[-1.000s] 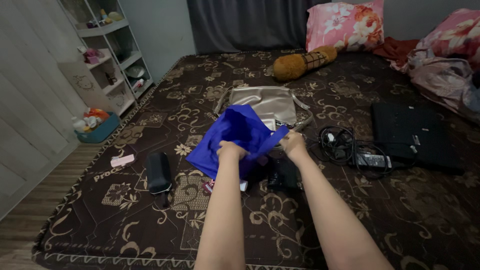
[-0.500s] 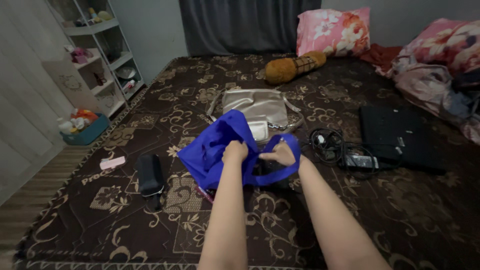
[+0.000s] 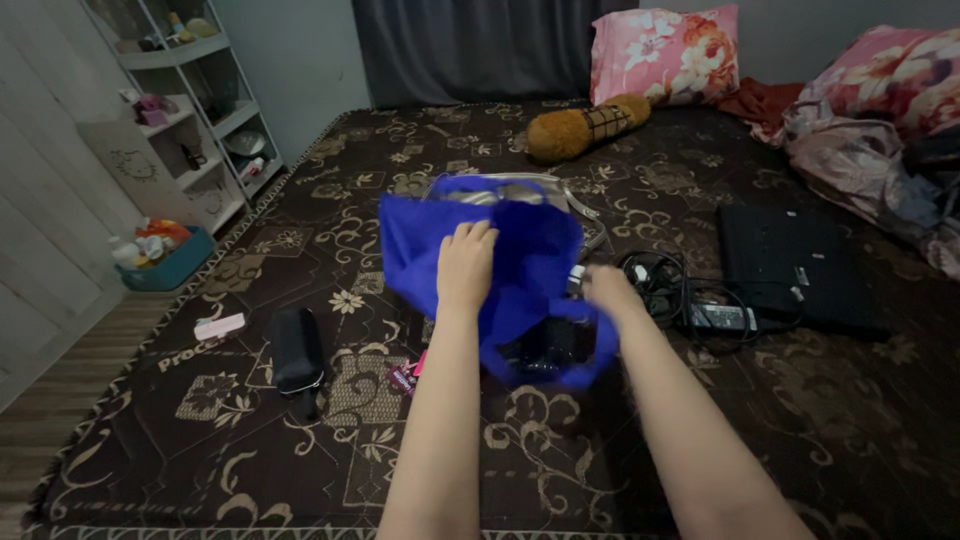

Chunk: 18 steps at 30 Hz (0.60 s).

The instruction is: The person packs a blue tote bag with a laptop, charger, and other small items on a bed. They then place a wallet into a silver handbag. The packing is done by hand without tools.

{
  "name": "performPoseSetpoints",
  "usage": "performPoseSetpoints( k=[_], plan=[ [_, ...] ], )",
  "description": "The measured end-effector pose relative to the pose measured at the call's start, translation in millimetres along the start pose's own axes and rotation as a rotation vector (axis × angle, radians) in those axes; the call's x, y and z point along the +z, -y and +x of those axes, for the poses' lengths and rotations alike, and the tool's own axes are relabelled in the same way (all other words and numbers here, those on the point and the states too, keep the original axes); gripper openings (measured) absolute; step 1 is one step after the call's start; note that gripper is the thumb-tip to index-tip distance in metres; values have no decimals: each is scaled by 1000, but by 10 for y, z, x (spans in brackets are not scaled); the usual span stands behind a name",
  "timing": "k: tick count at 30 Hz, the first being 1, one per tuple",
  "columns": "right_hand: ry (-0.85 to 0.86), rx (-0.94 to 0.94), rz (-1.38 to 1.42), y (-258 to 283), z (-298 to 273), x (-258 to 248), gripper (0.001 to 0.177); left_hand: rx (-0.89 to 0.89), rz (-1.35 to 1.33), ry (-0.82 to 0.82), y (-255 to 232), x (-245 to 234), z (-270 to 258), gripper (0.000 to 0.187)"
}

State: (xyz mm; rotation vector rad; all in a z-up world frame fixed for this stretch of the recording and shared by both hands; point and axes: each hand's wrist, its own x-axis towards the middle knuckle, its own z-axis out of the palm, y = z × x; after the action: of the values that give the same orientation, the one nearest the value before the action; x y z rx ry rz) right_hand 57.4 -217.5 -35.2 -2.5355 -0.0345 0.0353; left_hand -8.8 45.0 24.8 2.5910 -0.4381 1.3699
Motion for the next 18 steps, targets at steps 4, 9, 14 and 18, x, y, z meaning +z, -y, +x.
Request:
performPoseSetpoints(
  k=[4, 9, 14, 18],
  plan=[
    [-275, -165, 170, 379, -480, -297, 78, 40, -86, -29, -172, -95, 153, 26],
    [-309, -111, -29, 777, -776, -515, 123, -10, -346, -123, -339, -177, 220, 36],
    [-403, -35, -53, 733, -737, -557, 130, -97, -492, -336, -285, -374, 325, 31],
    [-312, -2, 81, 607, -663, -528, 104, -216, -500, -447, -139, -501, 419, 28]
  ],
)
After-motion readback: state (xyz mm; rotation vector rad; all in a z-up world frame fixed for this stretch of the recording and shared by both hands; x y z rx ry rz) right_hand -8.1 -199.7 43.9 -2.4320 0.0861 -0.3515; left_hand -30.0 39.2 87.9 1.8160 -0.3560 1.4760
